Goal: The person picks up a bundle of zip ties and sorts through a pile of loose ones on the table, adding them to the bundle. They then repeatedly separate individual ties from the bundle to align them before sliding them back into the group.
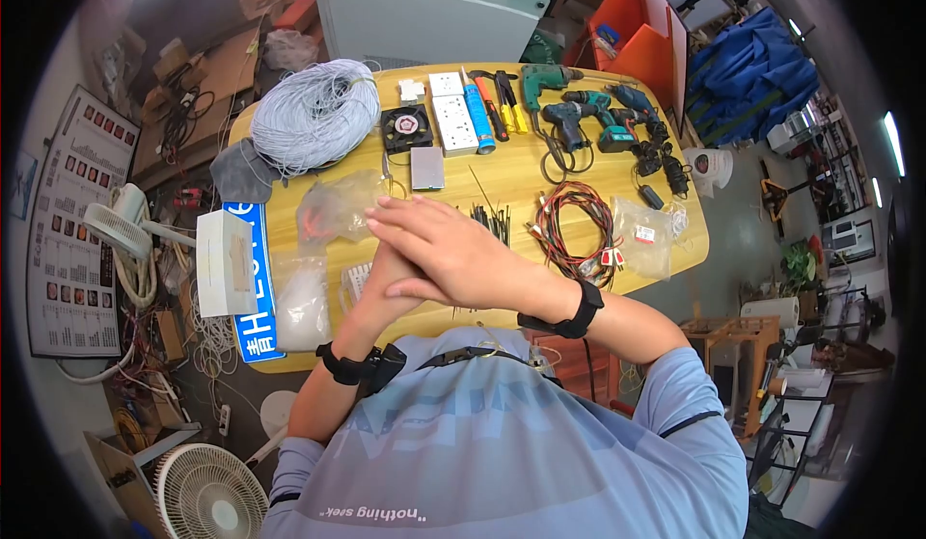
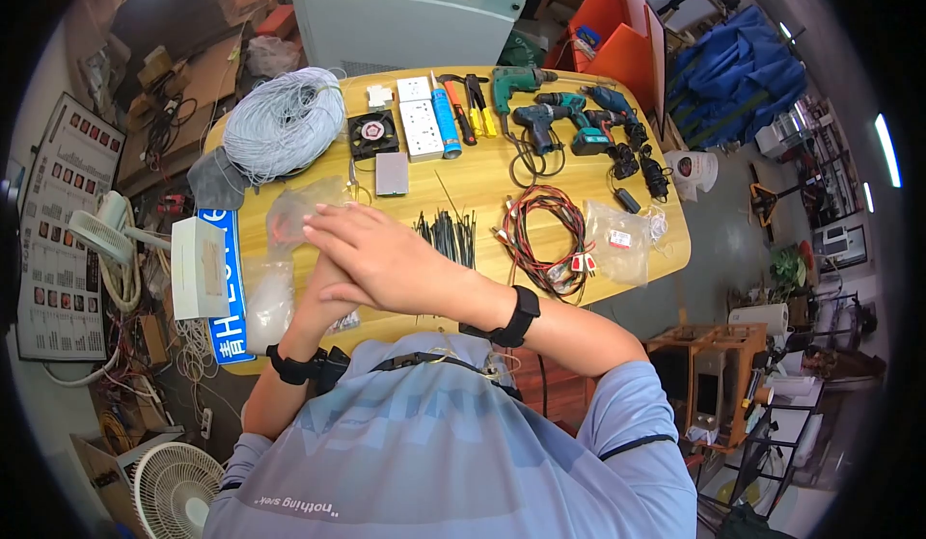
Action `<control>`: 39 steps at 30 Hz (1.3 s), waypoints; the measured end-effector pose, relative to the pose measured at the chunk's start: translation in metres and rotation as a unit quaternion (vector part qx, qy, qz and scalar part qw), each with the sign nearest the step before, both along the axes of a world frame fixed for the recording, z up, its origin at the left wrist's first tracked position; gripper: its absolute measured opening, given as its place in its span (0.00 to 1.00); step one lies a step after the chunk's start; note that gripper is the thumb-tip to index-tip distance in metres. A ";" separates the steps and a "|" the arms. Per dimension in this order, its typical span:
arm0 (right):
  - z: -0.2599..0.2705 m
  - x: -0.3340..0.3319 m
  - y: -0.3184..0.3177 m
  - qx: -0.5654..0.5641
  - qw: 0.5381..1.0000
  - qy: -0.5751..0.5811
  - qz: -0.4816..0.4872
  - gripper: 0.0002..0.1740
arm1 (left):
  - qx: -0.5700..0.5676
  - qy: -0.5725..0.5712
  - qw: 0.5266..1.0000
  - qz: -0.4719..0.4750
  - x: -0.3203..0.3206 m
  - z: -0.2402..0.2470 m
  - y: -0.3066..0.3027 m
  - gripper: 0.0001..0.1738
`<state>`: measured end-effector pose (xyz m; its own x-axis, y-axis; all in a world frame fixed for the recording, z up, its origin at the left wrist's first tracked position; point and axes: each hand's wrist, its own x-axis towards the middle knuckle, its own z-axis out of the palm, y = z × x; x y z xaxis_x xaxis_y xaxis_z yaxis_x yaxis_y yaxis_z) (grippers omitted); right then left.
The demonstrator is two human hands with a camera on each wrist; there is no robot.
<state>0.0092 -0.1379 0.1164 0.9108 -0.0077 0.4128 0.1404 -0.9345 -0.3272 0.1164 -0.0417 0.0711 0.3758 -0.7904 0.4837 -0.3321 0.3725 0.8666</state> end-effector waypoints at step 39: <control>-0.028 -0.005 0.007 0.098 0.988 -0.018 -0.117 0.10 | 0.237 0.021 0.970 -0.051 -0.006 -0.028 0.011 0.11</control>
<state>0.0043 -0.1306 0.0883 0.8600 -0.2984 0.4140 -0.0567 -0.8621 -0.5036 0.1108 -0.0310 0.0433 0.2956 -0.9543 0.0435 -0.2760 -0.0417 0.9603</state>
